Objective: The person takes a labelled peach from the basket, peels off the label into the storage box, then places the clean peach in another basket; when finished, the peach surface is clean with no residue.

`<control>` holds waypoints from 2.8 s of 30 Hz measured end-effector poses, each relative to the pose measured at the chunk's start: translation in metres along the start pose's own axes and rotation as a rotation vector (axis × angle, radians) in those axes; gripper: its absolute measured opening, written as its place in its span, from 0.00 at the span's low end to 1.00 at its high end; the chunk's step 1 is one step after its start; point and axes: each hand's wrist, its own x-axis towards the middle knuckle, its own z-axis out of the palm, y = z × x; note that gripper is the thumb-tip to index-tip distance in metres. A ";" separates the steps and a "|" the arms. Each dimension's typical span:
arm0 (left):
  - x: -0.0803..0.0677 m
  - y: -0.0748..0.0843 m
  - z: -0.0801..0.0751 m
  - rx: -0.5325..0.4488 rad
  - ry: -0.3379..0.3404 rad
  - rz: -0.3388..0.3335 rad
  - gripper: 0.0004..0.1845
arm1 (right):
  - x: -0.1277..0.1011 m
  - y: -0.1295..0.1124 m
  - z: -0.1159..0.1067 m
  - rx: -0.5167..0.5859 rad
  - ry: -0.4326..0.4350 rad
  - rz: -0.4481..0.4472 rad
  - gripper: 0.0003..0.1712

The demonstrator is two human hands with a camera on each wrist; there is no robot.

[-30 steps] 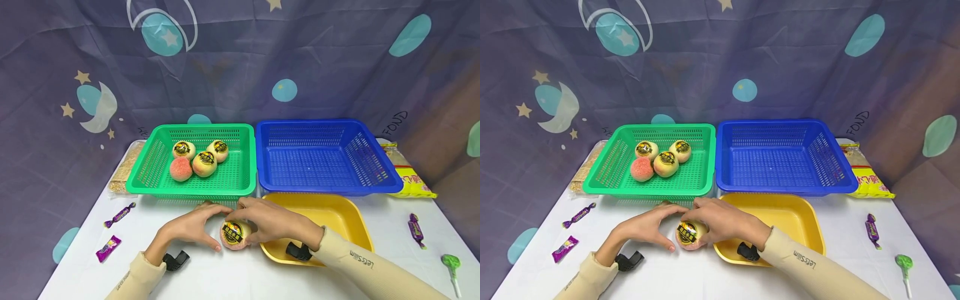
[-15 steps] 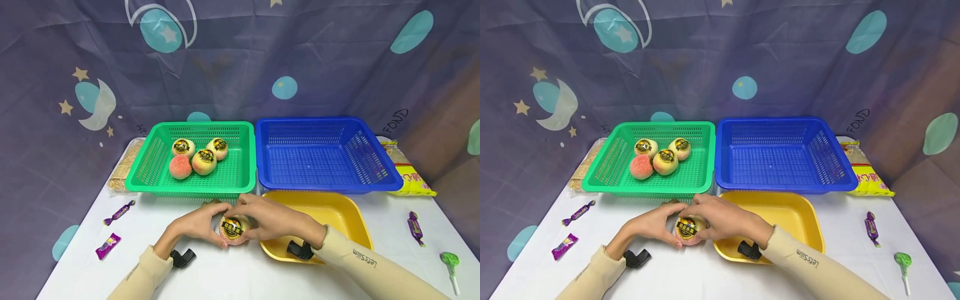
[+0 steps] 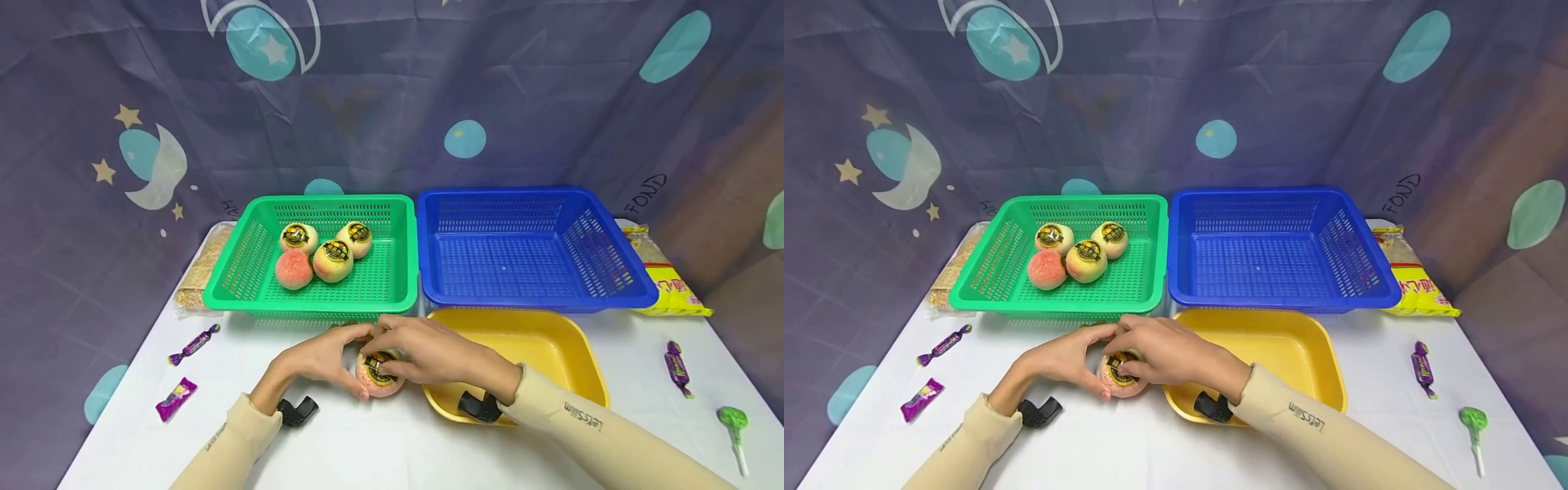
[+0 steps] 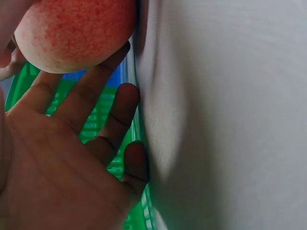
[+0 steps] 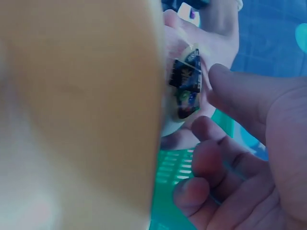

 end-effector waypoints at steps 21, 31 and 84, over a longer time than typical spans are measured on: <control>0.000 0.003 0.001 -0.002 0.004 -0.012 0.41 | 0.012 -0.003 0.006 0.039 0.035 0.019 0.06; -0.002 0.002 -0.003 -0.022 -0.028 0.005 0.43 | 0.007 0.005 0.000 0.260 0.037 -0.071 0.03; -0.003 0.000 -0.004 -0.039 -0.040 -0.020 0.43 | -0.088 0.063 -0.013 0.249 -0.171 0.249 0.22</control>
